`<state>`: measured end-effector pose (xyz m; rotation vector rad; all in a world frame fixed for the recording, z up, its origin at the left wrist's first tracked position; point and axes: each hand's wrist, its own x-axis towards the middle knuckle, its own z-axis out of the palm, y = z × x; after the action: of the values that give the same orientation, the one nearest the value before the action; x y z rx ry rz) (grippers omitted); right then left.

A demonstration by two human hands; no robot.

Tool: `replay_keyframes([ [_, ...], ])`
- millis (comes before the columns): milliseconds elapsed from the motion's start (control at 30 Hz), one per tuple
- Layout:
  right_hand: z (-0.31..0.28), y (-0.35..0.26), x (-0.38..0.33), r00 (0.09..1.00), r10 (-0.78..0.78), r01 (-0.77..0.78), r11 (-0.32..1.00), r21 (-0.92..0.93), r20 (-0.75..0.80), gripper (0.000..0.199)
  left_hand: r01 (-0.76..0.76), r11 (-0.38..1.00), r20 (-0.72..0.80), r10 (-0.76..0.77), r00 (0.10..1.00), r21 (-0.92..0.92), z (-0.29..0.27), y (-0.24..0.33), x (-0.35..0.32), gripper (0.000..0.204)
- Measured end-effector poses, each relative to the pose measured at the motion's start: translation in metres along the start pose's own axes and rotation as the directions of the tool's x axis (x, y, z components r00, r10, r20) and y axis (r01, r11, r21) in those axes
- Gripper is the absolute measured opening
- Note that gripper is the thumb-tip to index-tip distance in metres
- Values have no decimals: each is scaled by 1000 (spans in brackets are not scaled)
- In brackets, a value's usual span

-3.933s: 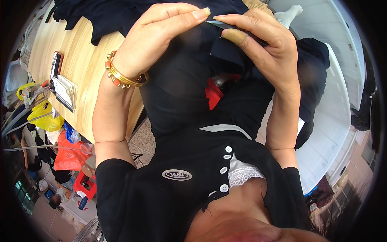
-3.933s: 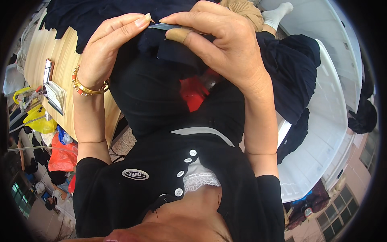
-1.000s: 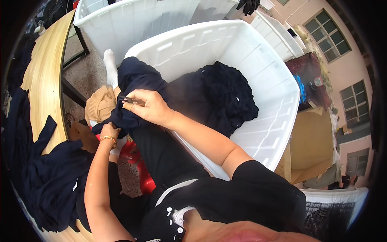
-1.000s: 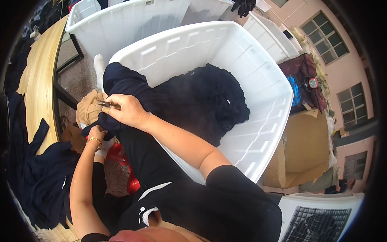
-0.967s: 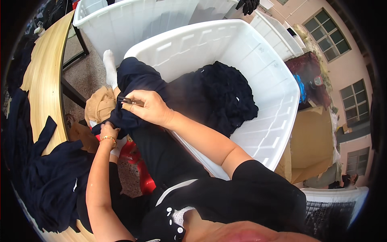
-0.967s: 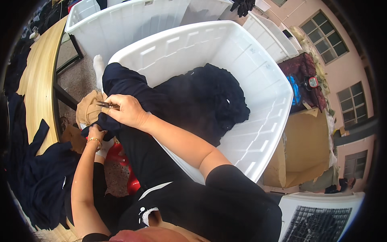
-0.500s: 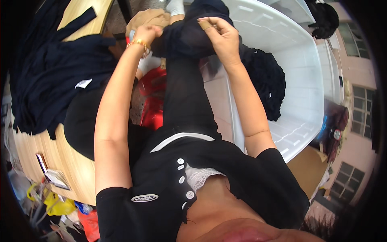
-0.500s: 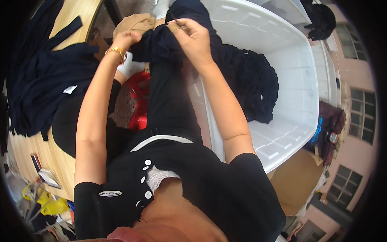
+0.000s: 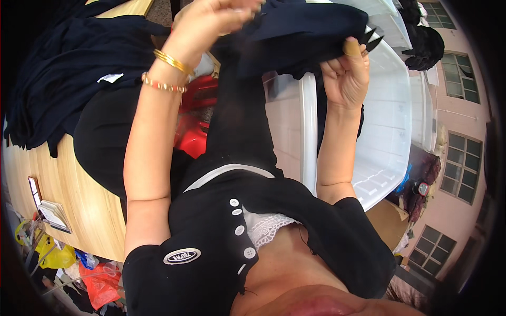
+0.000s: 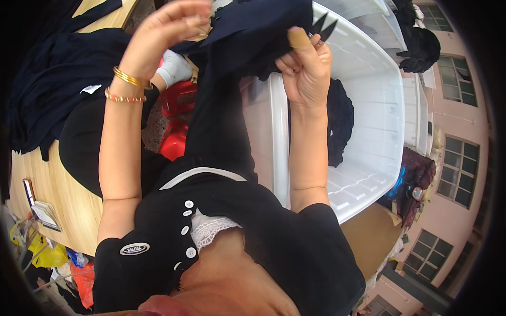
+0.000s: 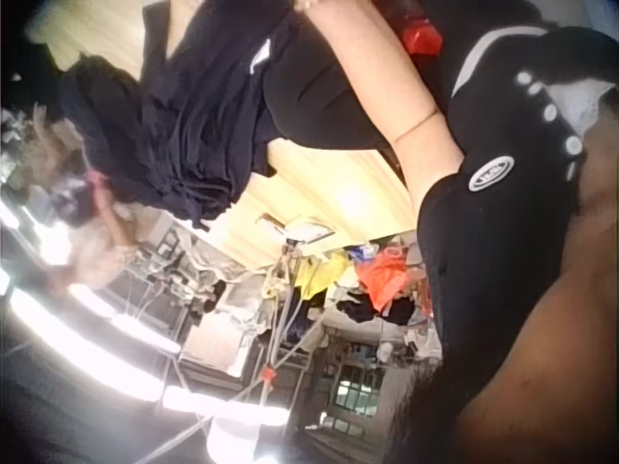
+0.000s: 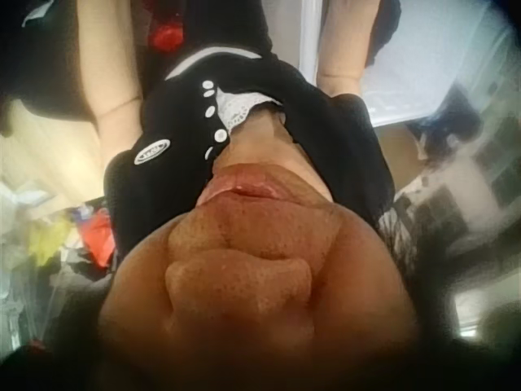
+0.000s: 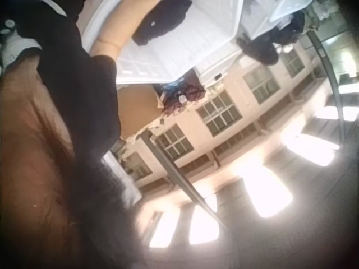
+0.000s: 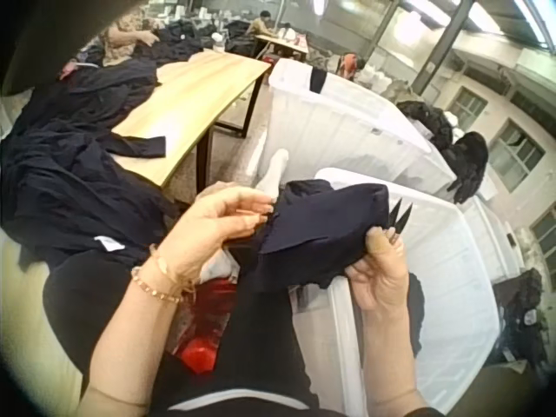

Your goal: Trimming excess threads from garments using a hand clipper.

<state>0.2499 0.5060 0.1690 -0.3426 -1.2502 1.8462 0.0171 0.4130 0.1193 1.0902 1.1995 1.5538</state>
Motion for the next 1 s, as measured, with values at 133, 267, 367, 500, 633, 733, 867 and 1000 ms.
replay_keyframes([
  [133,-11,-4,-9,997,76,-75,984,163,-3,23,-152,970,-13,157,987,189,33,-50,-10,52],
  [267,-31,-2,-15,997,19,-40,957,286,75,23,-289,872,-203,389,899,395,60,-40,3,55],
  [367,-31,-3,-15,999,1,-15,943,333,43,42,-498,802,-190,573,797,330,64,-29,25,49],
  [500,-13,0,-20,983,-64,31,980,194,170,70,-421,905,62,417,907,64,66,-17,28,19],
  [633,25,0,-11,942,-13,-64,974,218,334,64,-242,950,54,257,965,-198,53,-16,4,22],
  [733,58,14,-5,967,125,-199,915,350,223,49,-290,949,-3,292,956,-119,56,-7,-19,35],
  [867,123,17,6,917,316,-396,793,462,243,25,-407,910,-163,391,906,-82,38,-10,-50,42],
  [1000,180,38,19,751,440,-631,696,342,492,34,-382,886,-463,232,855,-262,-4,19,-92,48],
])
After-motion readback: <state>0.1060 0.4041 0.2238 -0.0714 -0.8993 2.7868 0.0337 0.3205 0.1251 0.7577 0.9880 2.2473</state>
